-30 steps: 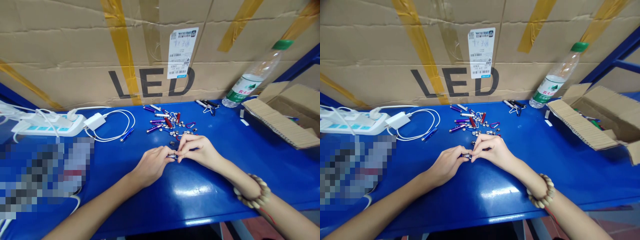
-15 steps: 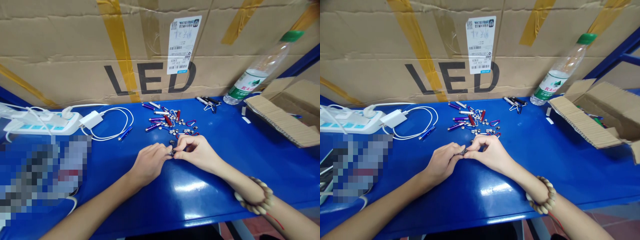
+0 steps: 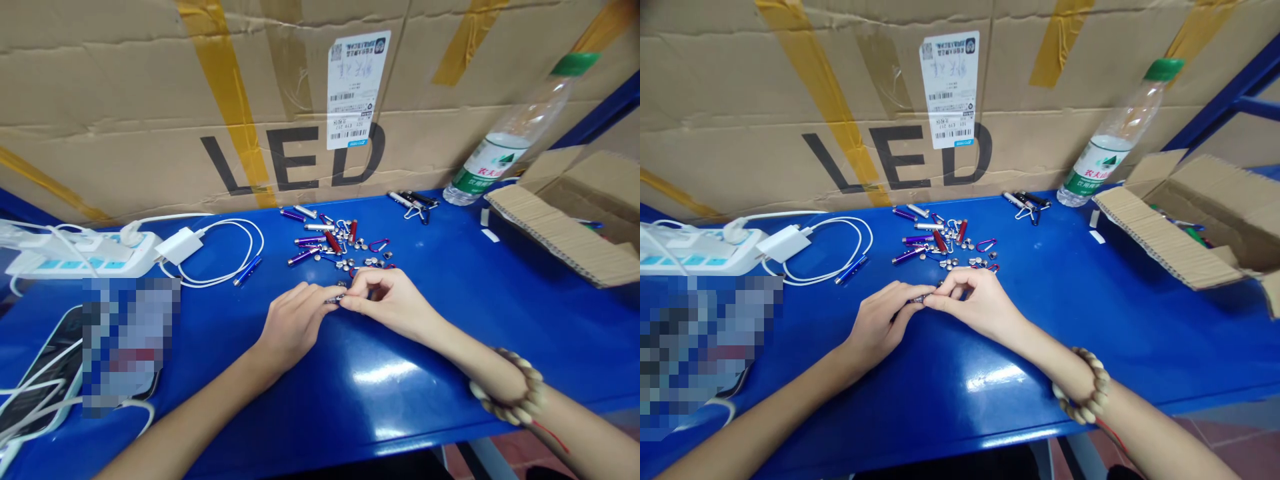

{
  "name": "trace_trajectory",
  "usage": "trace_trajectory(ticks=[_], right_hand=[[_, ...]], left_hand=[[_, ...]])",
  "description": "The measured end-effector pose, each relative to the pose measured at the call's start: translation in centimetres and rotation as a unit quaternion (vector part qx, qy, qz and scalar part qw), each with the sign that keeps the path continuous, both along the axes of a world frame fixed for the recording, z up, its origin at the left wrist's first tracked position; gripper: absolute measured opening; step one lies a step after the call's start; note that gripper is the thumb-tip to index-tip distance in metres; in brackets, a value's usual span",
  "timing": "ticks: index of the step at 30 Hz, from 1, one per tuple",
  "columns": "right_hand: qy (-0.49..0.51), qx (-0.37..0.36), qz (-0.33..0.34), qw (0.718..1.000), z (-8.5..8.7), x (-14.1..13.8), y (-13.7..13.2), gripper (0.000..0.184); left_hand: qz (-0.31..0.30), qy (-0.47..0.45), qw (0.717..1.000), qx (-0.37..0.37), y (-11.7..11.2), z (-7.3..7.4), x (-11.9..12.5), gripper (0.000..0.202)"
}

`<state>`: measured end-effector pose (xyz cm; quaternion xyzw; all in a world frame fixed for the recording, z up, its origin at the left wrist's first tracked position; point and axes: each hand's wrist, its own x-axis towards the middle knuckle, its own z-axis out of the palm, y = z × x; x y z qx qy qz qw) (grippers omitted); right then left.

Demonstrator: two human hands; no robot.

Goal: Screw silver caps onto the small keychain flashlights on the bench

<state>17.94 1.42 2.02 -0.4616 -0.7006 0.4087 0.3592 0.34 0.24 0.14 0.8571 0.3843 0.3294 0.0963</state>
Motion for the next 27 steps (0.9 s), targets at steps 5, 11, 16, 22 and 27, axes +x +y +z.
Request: trace_trajectory(ticks=[5, 11, 16, 22, 27], right_hand=[[-0.041, 0.167, -0.016, 0.985, -0.1, 0.7, 0.2, 0.017], [-0.082, 0.311, 0.068, 0.944, -0.8, 2.0, 0.8, 0.015], [-0.110, 0.334, 0.074, 0.933, -1.0, 2.1, 0.8, 0.015], [-0.094, 0.295, 0.104, 0.945, -1.8, 2.0, 0.9, 0.016], [-0.098, 0.322, 0.126, 0.933, -2.7, 2.4, 1.2, 0.014]], left_hand=[[0.043, -0.025, 0.997, -0.060, -0.3, 0.0, 0.1, 0.019], [0.046, 0.017, 0.997, -0.053, -0.4, 0.1, 0.3, 0.024], [0.039, 0.052, 0.996, -0.056, -0.4, -0.1, 0.4, 0.024], [0.010, 0.081, 0.992, -0.094, -0.2, 0.0, 0.3, 0.023], [-0.010, 0.086, 0.988, -0.127, -0.2, 0.3, 0.2, 0.019]])
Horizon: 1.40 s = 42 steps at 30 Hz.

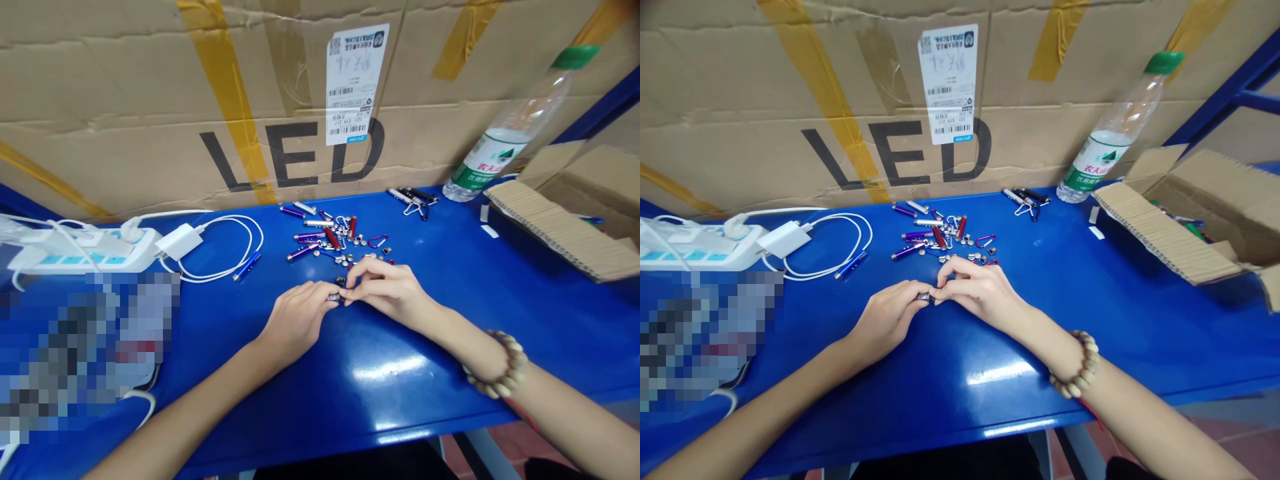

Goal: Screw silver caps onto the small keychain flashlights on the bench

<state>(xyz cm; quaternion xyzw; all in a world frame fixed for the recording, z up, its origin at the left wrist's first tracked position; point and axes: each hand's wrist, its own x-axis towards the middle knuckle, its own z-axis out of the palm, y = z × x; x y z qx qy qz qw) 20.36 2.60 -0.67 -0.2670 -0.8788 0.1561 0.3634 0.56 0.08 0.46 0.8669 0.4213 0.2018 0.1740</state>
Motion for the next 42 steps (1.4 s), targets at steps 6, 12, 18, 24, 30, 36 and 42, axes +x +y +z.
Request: trace_trajectory(ticks=[6, 12, 18, 24, 30, 36, 42], right_hand=[[-0.032, 0.049, -0.013, 0.998, 0.4, -0.1, -0.3, 0.013], [-0.003, -0.024, -0.024, 0.999, 0.8, -0.9, -0.8, 0.014], [0.056, -0.181, -0.060, 0.980, 0.7, -1.8, -0.8, 0.014], [0.081, -0.292, -0.089, 0.949, 0.9, -2.3, -0.8, 0.018], [0.101, -0.365, -0.101, 0.920, 1.1, -2.5, -0.8, 0.027], [0.136, -0.418, -0.105, 0.892, 1.6, -2.8, -0.9, 0.031], [0.139, -0.442, -0.103, 0.880, 1.8, -2.9, -0.9, 0.031]], left_hand=[[0.010, -0.013, 1.000, -0.023, -0.3, -0.2, 0.2, 0.016], [0.033, -0.039, 0.999, -0.015, -0.4, -0.5, 0.2, 0.006], [0.035, -0.023, 0.999, 0.006, -0.4, -1.1, 0.1, 0.005], [0.030, 0.001, 0.998, 0.062, -0.3, -1.3, 0.1, 0.009], [0.028, -0.004, 0.996, 0.083, -0.3, -1.3, 0.1, 0.013], [0.038, -0.066, 0.997, 0.032, -0.4, -0.8, 0.2, 0.016], [0.052, -0.098, 0.994, 0.010, -0.4, -0.5, 0.3, 0.018]])
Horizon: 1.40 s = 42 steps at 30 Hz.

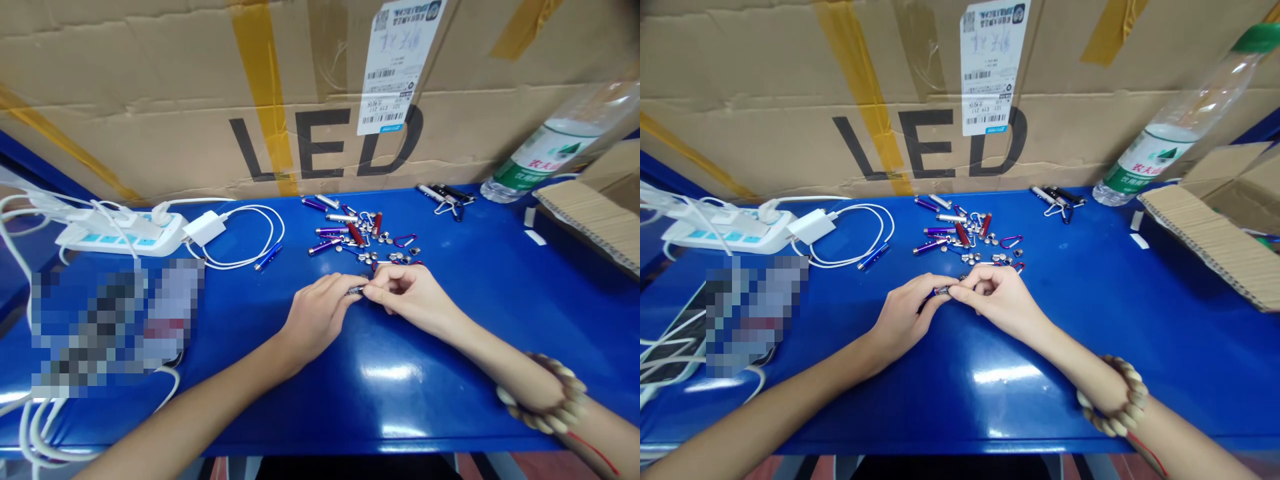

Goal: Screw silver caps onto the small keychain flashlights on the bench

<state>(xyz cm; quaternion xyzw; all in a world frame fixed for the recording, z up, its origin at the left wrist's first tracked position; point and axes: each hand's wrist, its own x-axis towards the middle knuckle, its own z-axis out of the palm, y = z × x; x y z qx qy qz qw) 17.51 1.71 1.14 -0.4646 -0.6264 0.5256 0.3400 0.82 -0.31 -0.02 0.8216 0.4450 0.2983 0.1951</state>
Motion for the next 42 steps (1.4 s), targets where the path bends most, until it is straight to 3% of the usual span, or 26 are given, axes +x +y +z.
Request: trace_trajectory(ticks=[8, 14, 19, 24, 42], right_hand=[[-0.014, 0.046, -0.013, 0.999, 0.0, 0.1, -0.2, 0.033], [-0.047, 0.135, -0.021, 0.990, 0.3, 0.1, -0.4, 0.022], [-0.089, 0.242, -0.041, 0.965, 0.3, 0.5, -0.3, 0.015], [-0.098, 0.354, -0.010, 0.930, 0.2, 1.1, -0.3, 0.017], [-0.081, 0.378, 0.051, 0.921, 0.0, 1.7, 0.3, 0.018]], left_hand=[[0.011, -0.023, 1.000, -0.013, -0.3, 0.1, 0.0, 0.015], [0.021, -0.017, 1.000, 0.001, -0.1, 0.4, -0.2, 0.015], [0.038, 0.003, 0.999, -0.005, 0.0, 0.5, -0.2, 0.015], [0.025, 0.022, 0.999, 0.034, 0.1, 0.0, -0.1, 0.016], [0.000, 0.013, 1.000, 0.028, 0.1, 0.0, 0.0, 0.013]])
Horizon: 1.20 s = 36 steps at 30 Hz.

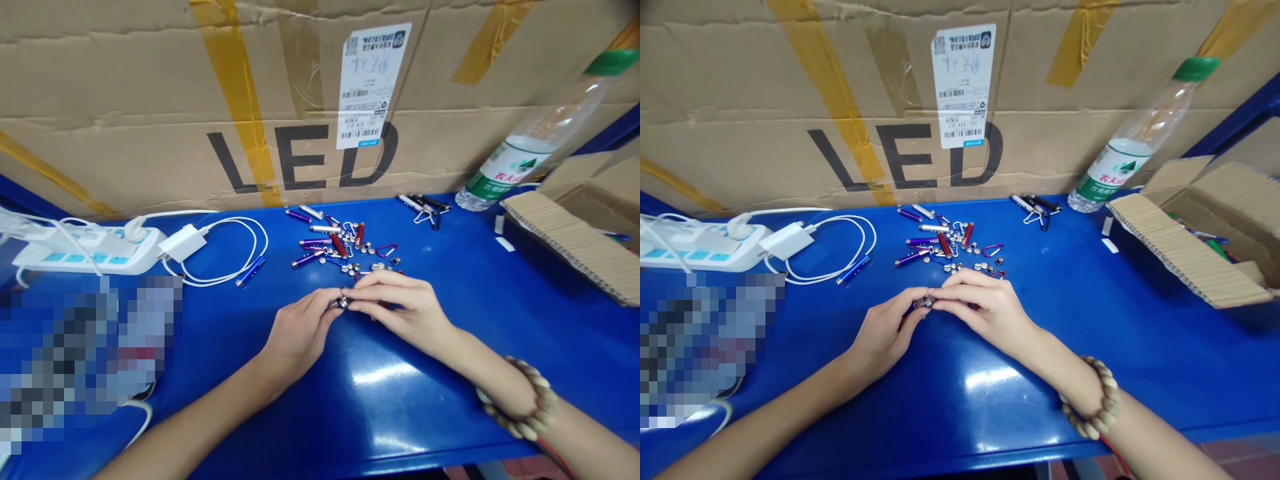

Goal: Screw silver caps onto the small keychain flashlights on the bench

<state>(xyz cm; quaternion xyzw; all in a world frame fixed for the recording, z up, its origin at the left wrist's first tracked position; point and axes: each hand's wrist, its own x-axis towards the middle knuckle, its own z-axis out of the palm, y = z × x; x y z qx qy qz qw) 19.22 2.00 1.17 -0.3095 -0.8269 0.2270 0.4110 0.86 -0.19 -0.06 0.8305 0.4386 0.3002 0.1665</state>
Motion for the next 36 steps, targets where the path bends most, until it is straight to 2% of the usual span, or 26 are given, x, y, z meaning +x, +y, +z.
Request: trace_trajectory(ticks=[7, 13, 21, 30, 36], right_hand=[[0.017, -0.044, -0.007, 0.999, 0.4, -0.8, -0.6, 0.015], [0.031, -0.032, -0.028, 0.999, 0.3, -1.0, -0.9, 0.013], [0.063, -0.093, -0.076, 0.991, 0.3, -1.1, -1.0, 0.009], [0.047, -0.089, -0.093, 0.991, 0.9, -1.1, -1.0, 0.005], [0.036, -0.082, -0.113, 0.989, 0.5, -1.1, -1.4, 0.006]], left_hand=[[0.005, 0.002, 1.000, 0.011, 0.1, -0.3, -0.2, 0.015], [0.002, -0.005, 1.000, 0.029, 0.2, -0.2, -0.2, 0.016], [0.005, -0.004, 1.000, 0.008, 0.2, 0.1, -0.2, 0.020], [-0.030, 0.027, 0.999, 0.023, 0.3, 0.3, -0.2, 0.027], [-0.044, 0.002, 0.999, 0.019, 0.0, 0.2, -0.3, 0.032]])
